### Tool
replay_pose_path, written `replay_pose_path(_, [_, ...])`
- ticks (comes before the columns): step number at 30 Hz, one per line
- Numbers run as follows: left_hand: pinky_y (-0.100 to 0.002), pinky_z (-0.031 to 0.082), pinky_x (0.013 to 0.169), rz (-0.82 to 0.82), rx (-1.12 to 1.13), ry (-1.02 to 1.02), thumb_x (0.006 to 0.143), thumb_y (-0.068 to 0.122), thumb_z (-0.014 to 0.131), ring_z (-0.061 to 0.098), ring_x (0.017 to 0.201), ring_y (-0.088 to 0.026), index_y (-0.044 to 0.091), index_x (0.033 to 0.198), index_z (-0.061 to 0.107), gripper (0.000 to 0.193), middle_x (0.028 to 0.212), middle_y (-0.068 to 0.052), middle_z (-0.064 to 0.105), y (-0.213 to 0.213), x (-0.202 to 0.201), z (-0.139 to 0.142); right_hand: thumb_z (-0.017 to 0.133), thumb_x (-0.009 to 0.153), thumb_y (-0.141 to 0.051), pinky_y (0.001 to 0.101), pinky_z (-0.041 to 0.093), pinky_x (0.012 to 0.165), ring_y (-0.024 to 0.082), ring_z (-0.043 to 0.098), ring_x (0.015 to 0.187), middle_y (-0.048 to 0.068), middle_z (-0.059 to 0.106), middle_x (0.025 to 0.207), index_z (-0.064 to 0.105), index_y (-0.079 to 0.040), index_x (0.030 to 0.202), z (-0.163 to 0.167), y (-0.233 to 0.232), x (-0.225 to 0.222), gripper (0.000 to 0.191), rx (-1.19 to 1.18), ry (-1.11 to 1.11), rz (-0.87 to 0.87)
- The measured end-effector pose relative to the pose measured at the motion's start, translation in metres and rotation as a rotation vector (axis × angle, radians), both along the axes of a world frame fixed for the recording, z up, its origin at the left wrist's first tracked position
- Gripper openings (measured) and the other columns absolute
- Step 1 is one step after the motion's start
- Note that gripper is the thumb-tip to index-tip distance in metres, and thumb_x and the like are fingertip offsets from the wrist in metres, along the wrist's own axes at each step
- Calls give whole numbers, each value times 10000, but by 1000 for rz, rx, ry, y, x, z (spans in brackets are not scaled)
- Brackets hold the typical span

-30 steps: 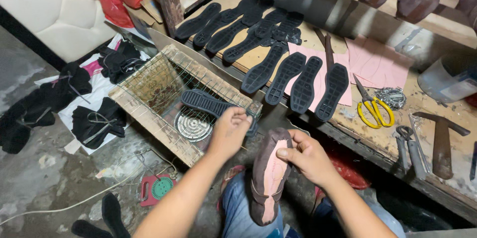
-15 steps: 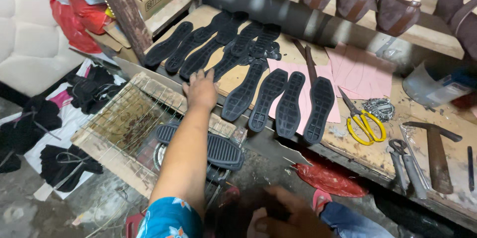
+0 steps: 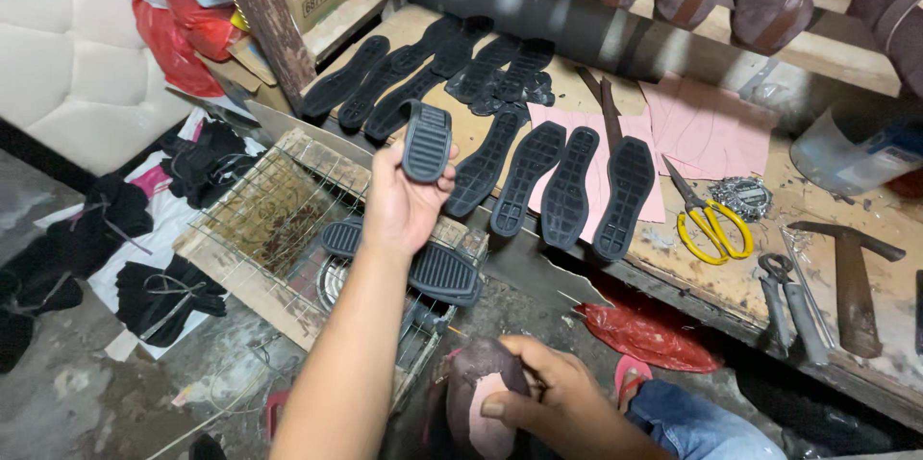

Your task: The person sits on the floor and uses a thin wooden stick to scrape and clean the edges of a black shoe sole. They repeatedly pick up soles, scrape the perimeter, and place them back on a wire rack or nearby surface.

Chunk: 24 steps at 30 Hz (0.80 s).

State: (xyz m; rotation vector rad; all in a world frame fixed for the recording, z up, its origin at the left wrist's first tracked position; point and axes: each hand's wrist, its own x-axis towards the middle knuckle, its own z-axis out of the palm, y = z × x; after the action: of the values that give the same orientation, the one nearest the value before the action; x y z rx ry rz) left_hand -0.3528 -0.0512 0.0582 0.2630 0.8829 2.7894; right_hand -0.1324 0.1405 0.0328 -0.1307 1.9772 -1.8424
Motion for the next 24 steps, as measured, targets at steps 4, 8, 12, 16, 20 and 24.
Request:
replay_pose_path(4, [-384, 564, 852, -113, 154, 162, 930, 307, 611, 696, 970, -284, -14, 1320, 536, 511, 1167, -204, 668, -20, 76, -3, 810, 816, -115, 287, 578, 880, 85, 685, 972, 38, 751, 1070, 616, -45, 1297, 0, 2, 15, 523, -38, 51, -9])
replay_pose_path(8, [-522, 554, 1052, -193, 76, 217, 810, 180, 745, 667, 1140, -329, 68, 1504, 383, 790, 1205, -205, 619, -33, 131, -1, 789, 818, -86, 295, 569, 871, 101, 677, 983, 46, 728, 1094, 605, -24, 1304, -5, 4, 23, 524, -98, 72, -43])
replay_pose_path(12, [-554, 533, 1124, -149, -128, 307, 815, 124, 720, 622, 1255, -342, 94, 1570, 272, 878, 1342, -192, 542, -45, 161, 11, 765, 833, -84, 294, 560, 873, 106, 670, 985, 52, 718, 1106, 602, -19, 1314, -7, 5, 31, 512, -77, 104, -42])
replay_pose_path(16, [-484, 542, 1052, 31, -308, 248, 856, 5, 587, 625, 1275, -351, 51, 1545, 281, 756, 1461, -214, 524, -46, 170, 26, 762, 837, -105, 289, 560, 882, 101, 671, 996, 42, 719, 1105, 606, -23, 1303, -7, 2, 37, 498, 23, 199, -53])
replay_pose_path(20, [-474, 585, 974, 65, -316, 188, 861, -112, 498, 646, 1212, -348, 31, 1493, 292, 680, 1421, -248, 543, -43, 177, 35, 758, 847, -117, 288, 557, 880, 97, 662, 998, 39, 714, 1109, 604, -22, 1306, -7, -2, 37, 493, 27, 228, -44])
replay_pose_path(24, [-471, 582, 976, 52, -308, 221, 838, -98, 483, 645, 1217, -343, 61, 1501, 269, 714, 1421, -242, 539, -48, 184, 40, 747, 851, -115, 286, 559, 859, 93, 665, 974, 43, 713, 1098, 600, -24, 1316, -7, -3, 37, 496, -13, 177, -39])
